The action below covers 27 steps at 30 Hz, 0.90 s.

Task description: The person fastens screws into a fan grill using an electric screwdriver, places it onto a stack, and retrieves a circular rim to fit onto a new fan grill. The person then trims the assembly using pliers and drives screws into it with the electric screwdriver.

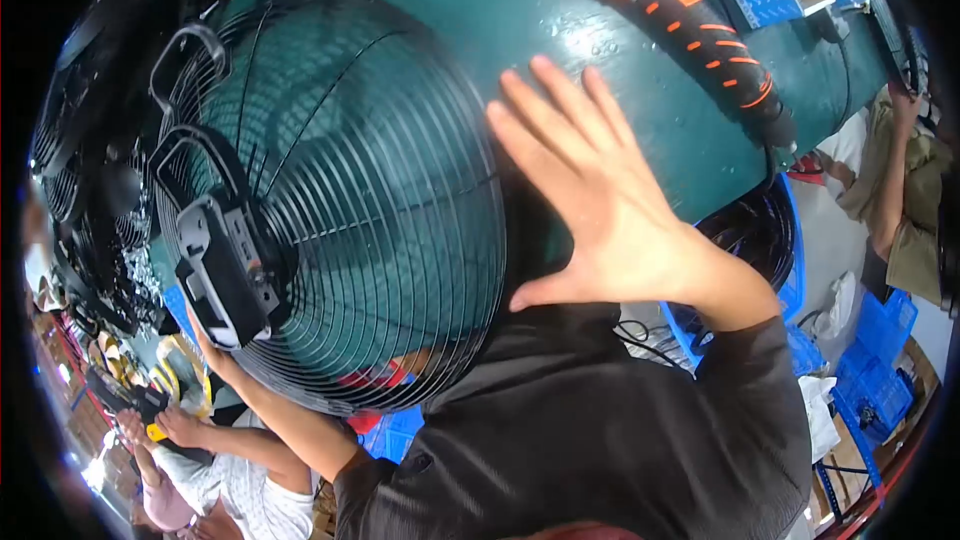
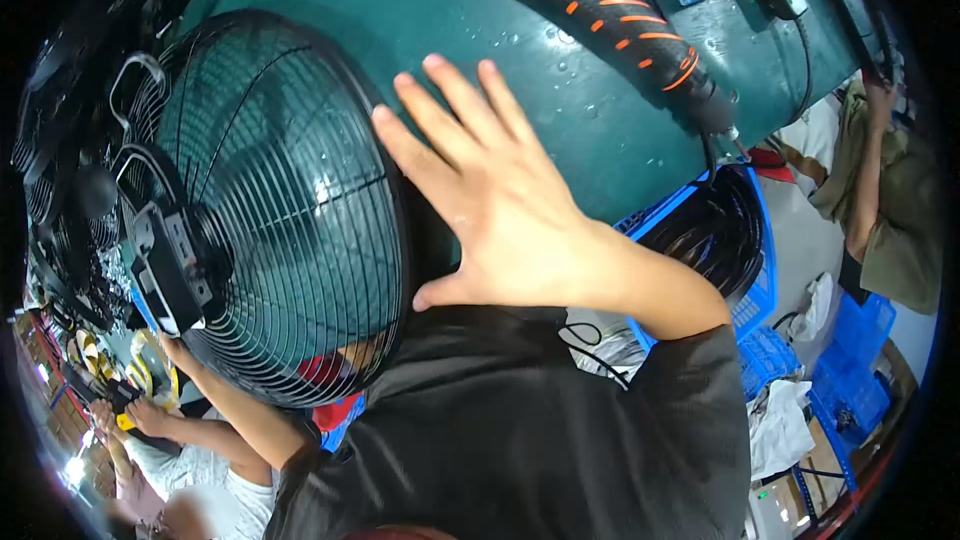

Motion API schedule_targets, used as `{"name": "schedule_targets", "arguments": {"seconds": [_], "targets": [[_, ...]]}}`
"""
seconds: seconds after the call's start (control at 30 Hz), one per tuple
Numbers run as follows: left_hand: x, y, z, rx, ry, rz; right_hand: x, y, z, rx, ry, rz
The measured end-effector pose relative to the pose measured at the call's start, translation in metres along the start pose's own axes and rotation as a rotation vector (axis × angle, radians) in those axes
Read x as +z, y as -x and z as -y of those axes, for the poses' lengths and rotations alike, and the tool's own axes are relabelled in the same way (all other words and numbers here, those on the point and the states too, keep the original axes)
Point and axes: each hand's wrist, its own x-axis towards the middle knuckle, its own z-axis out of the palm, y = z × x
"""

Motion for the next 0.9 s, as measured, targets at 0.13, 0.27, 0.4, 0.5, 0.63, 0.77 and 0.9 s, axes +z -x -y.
{"name": "schedule_targets", "arguments": {"seconds": [0.13,0.27,0.4,0.5,0.63,0.77,0.9], "targets": [[-0.003,0.006,0.0,-0.034,-0.007,-0.025,0.001,0.001,-0.002,-0.003,0.026,0.011],[0.0,0.003,-0.003,-0.034,-0.021,-0.003,0.004,0.002,-0.001,0.011,0.003,-0.026],[0.0,0.001,-0.003,-0.038,-0.022,0.009,0.004,0.001,0.0,-0.005,-0.006,-0.003],[0.001,-0.002,-0.003,-0.03,-0.013,0.015,0.002,-0.001,0.001,-0.005,0.002,-0.005],[-0.001,-0.003,-0.003,-0.033,-0.008,0.024,0.001,-0.002,0.004,-0.002,0.004,0.0],[0.003,-0.006,-0.006,-0.051,-0.021,0.045,0.002,-0.003,0.005,-0.01,0.004,0.001],[0.052,0.004,-0.034,-0.002,-0.027,0.069,-0.001,-0.001,0.005,-0.03,-0.019,0.004]]}}
